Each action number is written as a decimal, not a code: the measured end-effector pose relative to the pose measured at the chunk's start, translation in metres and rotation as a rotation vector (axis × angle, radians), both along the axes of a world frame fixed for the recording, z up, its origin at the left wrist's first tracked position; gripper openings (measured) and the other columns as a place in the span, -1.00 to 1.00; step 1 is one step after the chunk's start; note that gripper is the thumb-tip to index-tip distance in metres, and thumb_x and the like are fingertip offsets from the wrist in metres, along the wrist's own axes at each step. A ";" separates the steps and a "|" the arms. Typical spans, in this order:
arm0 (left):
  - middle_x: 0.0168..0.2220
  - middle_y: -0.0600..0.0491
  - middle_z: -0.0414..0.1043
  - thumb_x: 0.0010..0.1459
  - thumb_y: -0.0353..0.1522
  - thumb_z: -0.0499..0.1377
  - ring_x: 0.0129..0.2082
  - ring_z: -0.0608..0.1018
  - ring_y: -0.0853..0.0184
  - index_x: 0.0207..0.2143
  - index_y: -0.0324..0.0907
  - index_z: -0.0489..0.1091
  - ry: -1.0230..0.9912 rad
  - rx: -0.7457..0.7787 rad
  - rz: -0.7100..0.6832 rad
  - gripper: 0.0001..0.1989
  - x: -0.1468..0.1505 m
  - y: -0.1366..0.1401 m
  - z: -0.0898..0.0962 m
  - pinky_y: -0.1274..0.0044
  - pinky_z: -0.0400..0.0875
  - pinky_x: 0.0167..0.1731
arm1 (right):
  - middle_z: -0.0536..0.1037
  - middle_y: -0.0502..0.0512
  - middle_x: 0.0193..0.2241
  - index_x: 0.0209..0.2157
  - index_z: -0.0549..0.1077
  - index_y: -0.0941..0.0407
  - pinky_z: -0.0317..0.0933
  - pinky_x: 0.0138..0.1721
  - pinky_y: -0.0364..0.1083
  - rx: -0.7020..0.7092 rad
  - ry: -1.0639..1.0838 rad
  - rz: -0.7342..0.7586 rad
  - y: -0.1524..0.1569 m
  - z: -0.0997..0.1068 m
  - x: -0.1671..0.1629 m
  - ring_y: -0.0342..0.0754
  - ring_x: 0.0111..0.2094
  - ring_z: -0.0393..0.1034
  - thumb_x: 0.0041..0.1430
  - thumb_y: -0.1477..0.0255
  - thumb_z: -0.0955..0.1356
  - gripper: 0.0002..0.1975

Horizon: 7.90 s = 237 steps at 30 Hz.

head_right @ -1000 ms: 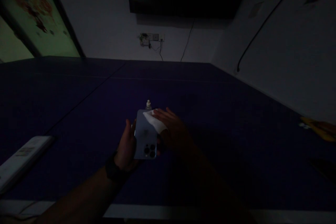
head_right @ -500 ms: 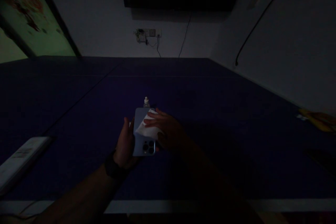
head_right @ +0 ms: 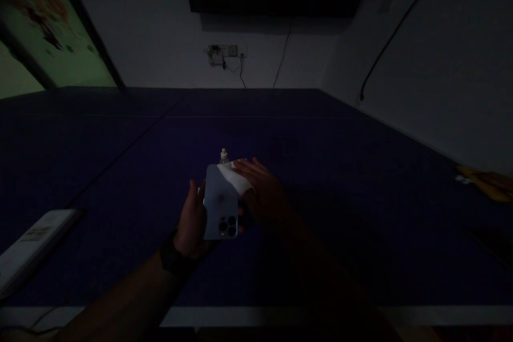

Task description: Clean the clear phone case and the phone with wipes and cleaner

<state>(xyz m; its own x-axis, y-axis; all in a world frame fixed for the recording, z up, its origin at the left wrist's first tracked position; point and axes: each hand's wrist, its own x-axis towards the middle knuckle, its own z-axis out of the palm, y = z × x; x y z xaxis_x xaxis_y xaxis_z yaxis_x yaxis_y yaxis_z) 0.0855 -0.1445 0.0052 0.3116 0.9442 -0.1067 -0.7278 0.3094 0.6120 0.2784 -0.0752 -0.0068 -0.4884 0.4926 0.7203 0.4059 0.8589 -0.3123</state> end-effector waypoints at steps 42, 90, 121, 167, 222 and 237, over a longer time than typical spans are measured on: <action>0.05 -0.20 0.62 0.44 0.17 -0.19 -0.08 0.70 0.03 0.51 -0.09 0.11 0.014 -0.031 -0.038 -0.19 0.010 0.001 -0.007 0.25 0.60 -0.09 | 0.56 0.25 0.29 0.35 0.38 0.09 0.20 0.42 0.33 0.148 -0.154 0.118 -0.003 -0.002 -0.006 0.17 0.40 0.34 0.55 0.17 0.11 -0.45; 0.06 -0.21 0.59 0.41 0.21 -0.17 -0.11 0.70 0.01 0.48 -0.01 0.08 -0.005 0.011 -0.055 -0.21 0.002 0.001 0.002 0.18 0.64 -0.17 | 0.67 0.20 0.16 0.21 0.51 0.02 0.31 0.35 0.34 0.114 -0.085 0.120 0.004 -0.001 0.006 0.19 0.28 0.50 0.53 0.08 0.16 -0.50; 0.06 -0.19 0.60 0.38 0.24 -0.13 -0.14 0.71 0.00 0.51 0.05 0.05 -0.026 0.022 -0.050 -0.18 0.005 0.003 -0.003 0.16 0.63 -0.16 | 0.49 0.20 0.35 0.39 0.34 -0.02 0.28 0.35 0.36 0.090 -0.148 0.072 0.007 -0.002 0.010 0.20 0.39 0.36 0.53 0.15 0.15 -0.47; 0.05 -0.20 0.59 0.44 0.17 -0.16 -0.13 0.71 0.03 0.49 0.00 0.06 0.008 -0.008 -0.051 -0.24 0.001 0.001 0.004 0.21 0.65 -0.17 | 0.62 0.18 0.22 0.25 0.46 0.01 0.26 0.38 0.35 0.094 -0.103 0.095 0.005 0.000 0.009 0.15 0.31 0.47 0.47 0.29 0.27 -0.60; 0.07 -0.22 0.61 0.42 0.19 -0.34 -0.09 0.71 0.01 0.55 -0.05 0.01 0.019 -0.126 -0.020 -0.14 0.005 -0.002 0.001 0.22 0.62 -0.14 | 0.43 0.31 0.38 0.37 0.36 0.23 0.11 0.48 0.31 0.071 -0.400 0.089 -0.009 0.013 -0.009 0.17 0.47 0.21 0.27 0.51 0.28 -0.37; 0.04 -0.18 0.63 0.41 0.22 -0.26 -0.11 0.72 0.01 0.53 0.01 0.05 0.002 -0.065 -0.068 -0.16 0.002 -0.001 -0.005 0.20 0.62 -0.12 | 0.57 0.22 0.27 0.29 0.42 0.09 0.07 0.47 0.39 0.127 -0.254 0.148 -0.001 0.009 0.003 0.15 0.38 0.38 0.38 0.37 0.27 -0.51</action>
<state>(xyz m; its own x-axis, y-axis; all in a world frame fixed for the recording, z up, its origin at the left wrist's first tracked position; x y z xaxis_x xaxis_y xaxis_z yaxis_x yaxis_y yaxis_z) 0.0875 -0.1454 0.0002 0.3748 0.9118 -0.1678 -0.7026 0.3974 0.5903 0.2814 -0.0767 0.0018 -0.7204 0.3167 0.6171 0.3246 0.9402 -0.1036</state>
